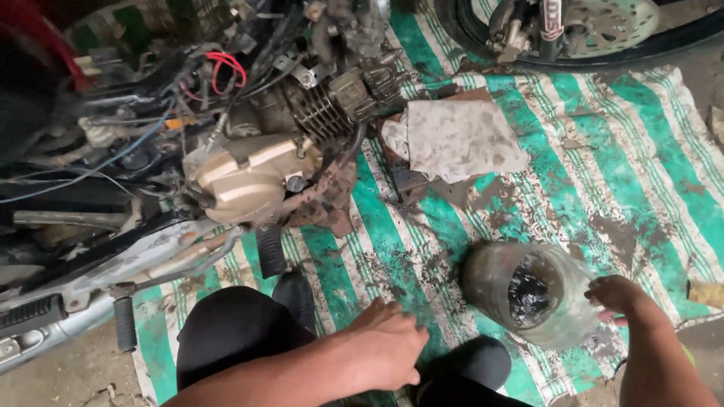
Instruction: Scrubbing and wiping down motorcycle engine parts and frame using a cloth and a brush with cleaning solution.
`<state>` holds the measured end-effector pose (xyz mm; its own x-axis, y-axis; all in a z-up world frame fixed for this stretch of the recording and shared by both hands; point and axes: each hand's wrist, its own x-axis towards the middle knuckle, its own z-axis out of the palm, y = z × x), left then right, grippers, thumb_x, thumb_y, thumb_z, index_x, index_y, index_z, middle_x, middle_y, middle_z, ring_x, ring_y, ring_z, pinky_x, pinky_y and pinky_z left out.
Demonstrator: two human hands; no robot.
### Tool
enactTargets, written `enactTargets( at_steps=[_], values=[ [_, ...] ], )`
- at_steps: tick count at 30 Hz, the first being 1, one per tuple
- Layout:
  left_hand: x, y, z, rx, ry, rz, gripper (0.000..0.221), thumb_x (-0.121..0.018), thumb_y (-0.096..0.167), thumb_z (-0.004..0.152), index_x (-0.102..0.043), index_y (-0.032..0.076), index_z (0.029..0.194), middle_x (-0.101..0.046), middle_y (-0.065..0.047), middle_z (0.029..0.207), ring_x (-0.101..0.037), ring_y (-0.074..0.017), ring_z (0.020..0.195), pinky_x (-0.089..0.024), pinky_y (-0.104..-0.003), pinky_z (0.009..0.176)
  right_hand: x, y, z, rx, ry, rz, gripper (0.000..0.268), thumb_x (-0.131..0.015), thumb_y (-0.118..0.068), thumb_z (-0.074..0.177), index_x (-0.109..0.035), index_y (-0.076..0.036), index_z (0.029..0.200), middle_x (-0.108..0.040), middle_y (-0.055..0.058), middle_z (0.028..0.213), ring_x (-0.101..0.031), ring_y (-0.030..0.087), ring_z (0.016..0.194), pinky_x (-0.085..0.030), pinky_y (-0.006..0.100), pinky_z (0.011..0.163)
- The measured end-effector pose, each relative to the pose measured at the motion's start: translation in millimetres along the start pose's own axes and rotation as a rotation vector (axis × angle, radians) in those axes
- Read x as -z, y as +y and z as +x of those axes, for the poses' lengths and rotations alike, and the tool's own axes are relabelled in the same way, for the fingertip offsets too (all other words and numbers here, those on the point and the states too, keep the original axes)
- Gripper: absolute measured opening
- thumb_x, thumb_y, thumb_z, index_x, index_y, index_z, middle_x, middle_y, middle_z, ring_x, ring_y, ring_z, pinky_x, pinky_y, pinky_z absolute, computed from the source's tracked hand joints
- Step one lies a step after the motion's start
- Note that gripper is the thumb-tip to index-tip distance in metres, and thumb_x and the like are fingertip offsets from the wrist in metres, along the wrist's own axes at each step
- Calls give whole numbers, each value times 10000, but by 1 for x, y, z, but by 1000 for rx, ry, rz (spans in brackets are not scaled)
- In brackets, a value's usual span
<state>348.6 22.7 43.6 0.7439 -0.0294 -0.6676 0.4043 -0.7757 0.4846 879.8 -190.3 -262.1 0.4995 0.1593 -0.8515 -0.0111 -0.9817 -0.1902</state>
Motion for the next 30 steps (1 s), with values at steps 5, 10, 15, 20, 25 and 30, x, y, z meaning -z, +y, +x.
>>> enactTargets(
  at_steps=[5,10,15,20,25,30],
  values=[
    [-19,5,17,-179,29,-56,587,-790,378,953,-701,-93,1292,-713,-353,1181,-605,-523,1173,-342,-711,1060,-32,-75,-103,228,-58,-914,503,-801,-460,989,-797,-92,646,-703,21,567,-591,146,480,-575,291,567],
    [-36,9,28,-157,-20,-66,576,-724,337,982,-651,-96,1355,-670,-393,1226,-518,-584,1275,-310,-765,1073,-142,-7,36,451,-22,-797,923,-759,-570,858,-468,-265,1680,-472,125,1719,-533,419,1521,-436,581,1307],
    [-54,2,20,-134,157,-14,476,-732,326,965,-700,-88,1198,-703,-380,1109,-583,-545,1138,-362,-741,987,-215,10,157,851,-506,-915,1010,-583,-758,1003,-202,-209,1761,-267,221,1789,-436,482,1532,-451,587,1274],
    [-34,18,7,-91,-20,-98,545,-736,368,1013,-677,-59,1347,-694,-327,1304,-650,-506,1242,-418,-734,1099,-195,66,228,874,-847,-508,815,-692,-550,1039,-377,-88,1631,-456,180,1661,-548,349,1458,-470,483,1267],
    [-13,42,-4,-105,42,-6,542,-778,335,973,-747,-92,1305,-777,-320,1206,-659,-494,1207,-348,-734,1158,-147,16,100,616,-186,-910,620,-574,-521,978,-700,-226,1509,-734,6,1523,-742,226,1338,-560,394,1222],
    [-10,35,11,-152,-45,54,470,-761,372,939,-824,-18,1194,-839,-244,1161,-740,-467,1125,-408,-723,1105,-139,42,102,721,-275,-779,731,-316,-691,1001,-514,-437,1657,-560,-167,1728,-596,133,1543,-446,321,1316]
  ],
)
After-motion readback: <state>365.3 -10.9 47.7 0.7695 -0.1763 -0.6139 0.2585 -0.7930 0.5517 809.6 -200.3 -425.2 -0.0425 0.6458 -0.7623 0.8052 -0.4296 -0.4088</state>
